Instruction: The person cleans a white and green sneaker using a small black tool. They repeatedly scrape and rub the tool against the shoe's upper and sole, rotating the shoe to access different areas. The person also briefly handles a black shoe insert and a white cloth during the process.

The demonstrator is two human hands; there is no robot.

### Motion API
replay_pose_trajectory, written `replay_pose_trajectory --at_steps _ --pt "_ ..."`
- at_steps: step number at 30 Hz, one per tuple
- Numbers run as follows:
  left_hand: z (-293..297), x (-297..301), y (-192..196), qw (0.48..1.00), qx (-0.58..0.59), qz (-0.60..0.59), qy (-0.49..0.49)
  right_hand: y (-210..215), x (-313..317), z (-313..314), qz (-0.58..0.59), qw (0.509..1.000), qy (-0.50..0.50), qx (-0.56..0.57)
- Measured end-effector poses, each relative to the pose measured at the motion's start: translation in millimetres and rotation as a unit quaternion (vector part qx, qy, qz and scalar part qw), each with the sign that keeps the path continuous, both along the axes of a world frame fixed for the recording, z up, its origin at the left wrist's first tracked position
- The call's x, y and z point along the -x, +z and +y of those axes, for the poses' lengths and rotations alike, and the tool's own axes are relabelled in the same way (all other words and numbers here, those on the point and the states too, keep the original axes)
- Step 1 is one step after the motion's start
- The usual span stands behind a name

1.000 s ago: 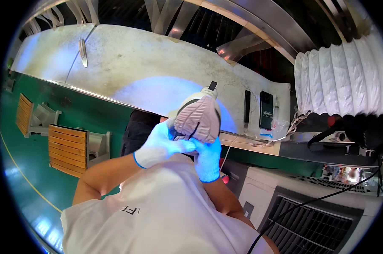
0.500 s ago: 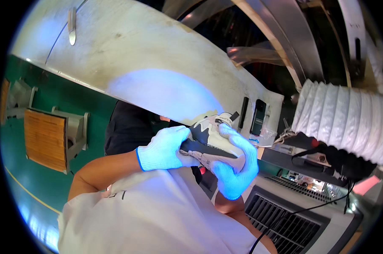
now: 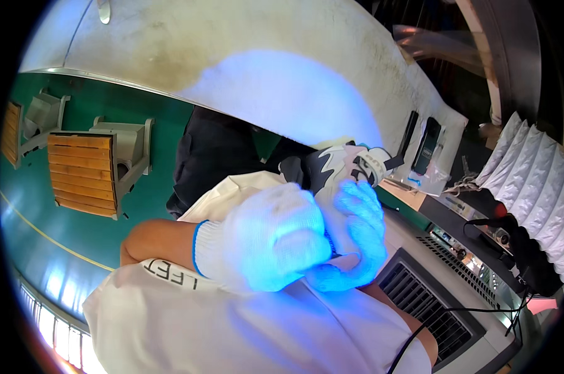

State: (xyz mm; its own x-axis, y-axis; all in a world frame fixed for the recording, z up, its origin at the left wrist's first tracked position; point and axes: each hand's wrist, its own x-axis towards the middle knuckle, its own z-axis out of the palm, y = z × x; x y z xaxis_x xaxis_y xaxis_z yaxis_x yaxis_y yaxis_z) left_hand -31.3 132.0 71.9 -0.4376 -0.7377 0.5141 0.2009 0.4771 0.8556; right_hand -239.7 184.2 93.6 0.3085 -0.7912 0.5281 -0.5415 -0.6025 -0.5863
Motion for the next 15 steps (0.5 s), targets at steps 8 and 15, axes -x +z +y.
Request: replay_pose_trajectory --at_steps 8,15 --pt "-29.3 35.9 32.9 0.982 0.169 -0.054 -0.071 -16.5 31.6 29.7 -0.084 0.996 -0.028 -0.004" --pt "-40.4 97.2 22.3 0.955 0.229 -0.068 -0.173 -25.0 55.8 57.2 -0.144 0.987 -0.076 -0.002"
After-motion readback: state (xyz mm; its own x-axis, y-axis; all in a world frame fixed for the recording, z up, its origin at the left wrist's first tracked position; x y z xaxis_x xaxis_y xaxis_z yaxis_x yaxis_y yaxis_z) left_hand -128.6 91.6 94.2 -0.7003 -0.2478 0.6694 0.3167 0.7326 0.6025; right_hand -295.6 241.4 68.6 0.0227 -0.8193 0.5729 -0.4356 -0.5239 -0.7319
